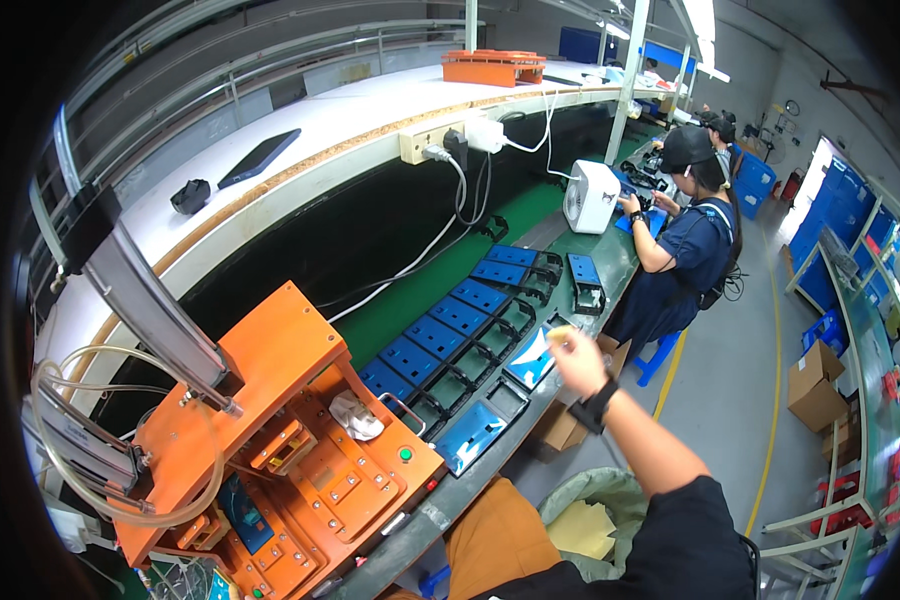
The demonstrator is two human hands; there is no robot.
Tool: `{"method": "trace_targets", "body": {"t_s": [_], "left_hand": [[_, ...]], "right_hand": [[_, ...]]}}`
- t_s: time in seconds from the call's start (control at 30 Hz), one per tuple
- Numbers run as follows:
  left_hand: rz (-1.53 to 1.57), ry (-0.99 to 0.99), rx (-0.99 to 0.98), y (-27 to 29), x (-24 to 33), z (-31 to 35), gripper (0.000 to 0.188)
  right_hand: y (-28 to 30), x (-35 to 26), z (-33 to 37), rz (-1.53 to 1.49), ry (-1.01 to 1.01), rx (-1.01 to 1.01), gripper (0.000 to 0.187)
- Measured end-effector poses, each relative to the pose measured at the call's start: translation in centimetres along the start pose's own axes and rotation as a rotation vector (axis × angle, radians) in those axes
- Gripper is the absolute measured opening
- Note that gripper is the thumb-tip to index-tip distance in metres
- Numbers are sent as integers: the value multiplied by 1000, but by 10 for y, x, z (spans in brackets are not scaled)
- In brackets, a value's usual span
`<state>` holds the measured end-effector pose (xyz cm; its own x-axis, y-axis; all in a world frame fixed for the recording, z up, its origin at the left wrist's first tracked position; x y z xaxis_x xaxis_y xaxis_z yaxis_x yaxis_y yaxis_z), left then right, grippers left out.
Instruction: Operating a pneumatic press to assemble plastic housings for electronic components.
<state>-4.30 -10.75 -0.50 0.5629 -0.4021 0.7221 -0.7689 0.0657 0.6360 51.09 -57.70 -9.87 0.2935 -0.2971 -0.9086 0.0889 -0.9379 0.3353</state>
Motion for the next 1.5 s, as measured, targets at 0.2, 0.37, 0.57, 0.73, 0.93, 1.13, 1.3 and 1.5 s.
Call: {"method": "trace_targets", "body": {"t_s": [0.2,0.37,0.57,0.73,0.93,1.13,1.3,1.5], "left_hand": [[433,3,9,-10,-16,-3,43],[476,67,-20,-2,-35,-6,41],[461,48,64,-12,-79,-4,32],[826,163,121,-47,-149,-9,39],[795,1,100,-50,-151,-3,39],[872,-45,116,-52,-144,-3,43],[869,-31,117,-54,-144,-5,45],[849,-92,126,-50,-134,-3,47]], "right_hand": [[-151,-93,139,-340,-178,-484,34],[-213,-113,169,-375,-141,-408,40],[-214,-85,159,-261,-150,-183,28],[-224,-73,154,-381,-129,-89,28],[-244,-73,150,-614,-236,-152,35],[-252,-77,150,-789,-133,-243,39],[-251,-74,151,-769,-103,-225,40],[-252,-78,150,-771,-91,-232,41]]}}
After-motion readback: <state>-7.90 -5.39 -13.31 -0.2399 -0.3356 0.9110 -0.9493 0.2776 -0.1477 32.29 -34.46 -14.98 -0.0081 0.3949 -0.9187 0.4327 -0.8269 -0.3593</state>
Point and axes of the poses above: each hand's wrist, its own z-axis away from the middle knuckle, its own y-axis out of the back of the hand, x = y × z, the point moved 6 cm from there along -z, towards the middle knuckle, and after that the axes turned 4 degrees about -x, right-handed, at the moved point
